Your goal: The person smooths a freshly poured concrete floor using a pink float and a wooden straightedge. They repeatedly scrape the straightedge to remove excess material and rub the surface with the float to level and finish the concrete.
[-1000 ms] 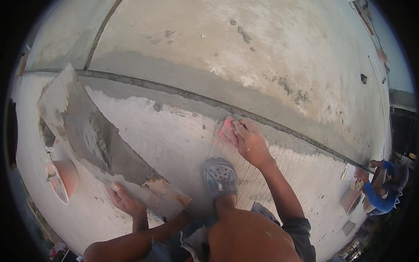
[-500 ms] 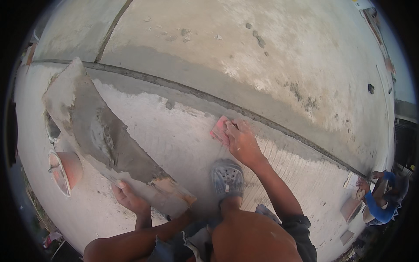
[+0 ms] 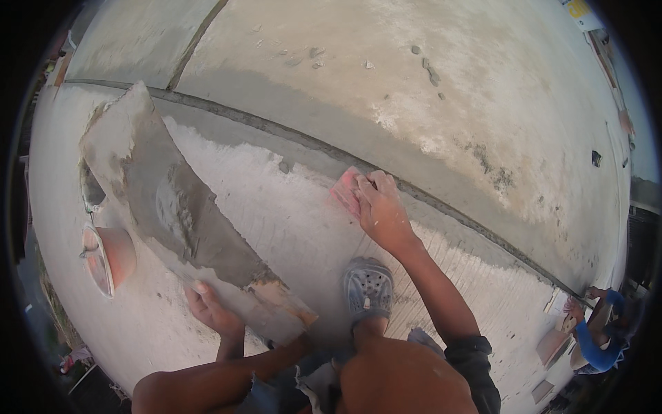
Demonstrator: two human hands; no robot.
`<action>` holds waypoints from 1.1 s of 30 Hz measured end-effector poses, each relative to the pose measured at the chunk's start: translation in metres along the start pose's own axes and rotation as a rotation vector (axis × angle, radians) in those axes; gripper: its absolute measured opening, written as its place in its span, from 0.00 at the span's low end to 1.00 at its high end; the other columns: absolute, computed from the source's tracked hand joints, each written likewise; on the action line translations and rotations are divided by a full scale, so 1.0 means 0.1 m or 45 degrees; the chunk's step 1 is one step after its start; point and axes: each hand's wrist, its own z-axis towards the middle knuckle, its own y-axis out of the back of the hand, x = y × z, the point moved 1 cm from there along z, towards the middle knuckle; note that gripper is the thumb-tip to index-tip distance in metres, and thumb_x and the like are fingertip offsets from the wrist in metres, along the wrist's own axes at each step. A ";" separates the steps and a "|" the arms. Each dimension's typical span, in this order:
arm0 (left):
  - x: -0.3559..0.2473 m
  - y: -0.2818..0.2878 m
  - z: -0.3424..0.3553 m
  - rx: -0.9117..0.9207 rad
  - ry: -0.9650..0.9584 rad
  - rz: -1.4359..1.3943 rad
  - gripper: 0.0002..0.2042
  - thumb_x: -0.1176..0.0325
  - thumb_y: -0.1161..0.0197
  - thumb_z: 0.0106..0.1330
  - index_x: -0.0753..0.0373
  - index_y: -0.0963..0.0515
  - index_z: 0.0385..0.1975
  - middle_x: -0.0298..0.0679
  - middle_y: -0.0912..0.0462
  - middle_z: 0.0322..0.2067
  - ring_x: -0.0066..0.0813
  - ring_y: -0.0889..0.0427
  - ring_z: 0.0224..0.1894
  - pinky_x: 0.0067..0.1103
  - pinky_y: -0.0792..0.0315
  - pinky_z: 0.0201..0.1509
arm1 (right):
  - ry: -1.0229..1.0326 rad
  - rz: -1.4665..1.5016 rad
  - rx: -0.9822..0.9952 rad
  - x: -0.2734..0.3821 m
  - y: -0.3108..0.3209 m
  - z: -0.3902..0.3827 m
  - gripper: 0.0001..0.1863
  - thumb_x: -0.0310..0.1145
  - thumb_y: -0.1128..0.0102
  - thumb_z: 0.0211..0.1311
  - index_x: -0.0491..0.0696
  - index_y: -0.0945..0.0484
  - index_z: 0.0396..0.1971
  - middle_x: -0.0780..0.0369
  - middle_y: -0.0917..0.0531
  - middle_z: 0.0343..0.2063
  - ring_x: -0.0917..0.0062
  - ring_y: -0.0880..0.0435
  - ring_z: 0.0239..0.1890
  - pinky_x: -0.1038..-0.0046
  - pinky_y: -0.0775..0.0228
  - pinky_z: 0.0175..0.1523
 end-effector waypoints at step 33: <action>0.04 0.30 0.04 -0.028 0.049 0.005 0.15 0.63 0.49 0.82 0.70 0.30 0.56 0.37 0.21 0.44 0.17 0.24 0.42 0.16 0.29 0.48 | 0.086 0.463 0.631 0.75 -0.78 0.79 0.15 0.30 0.46 0.73 0.37 0.17 0.49 0.51 0.17 0.48 0.61 0.16 0.50 0.62 0.24 0.55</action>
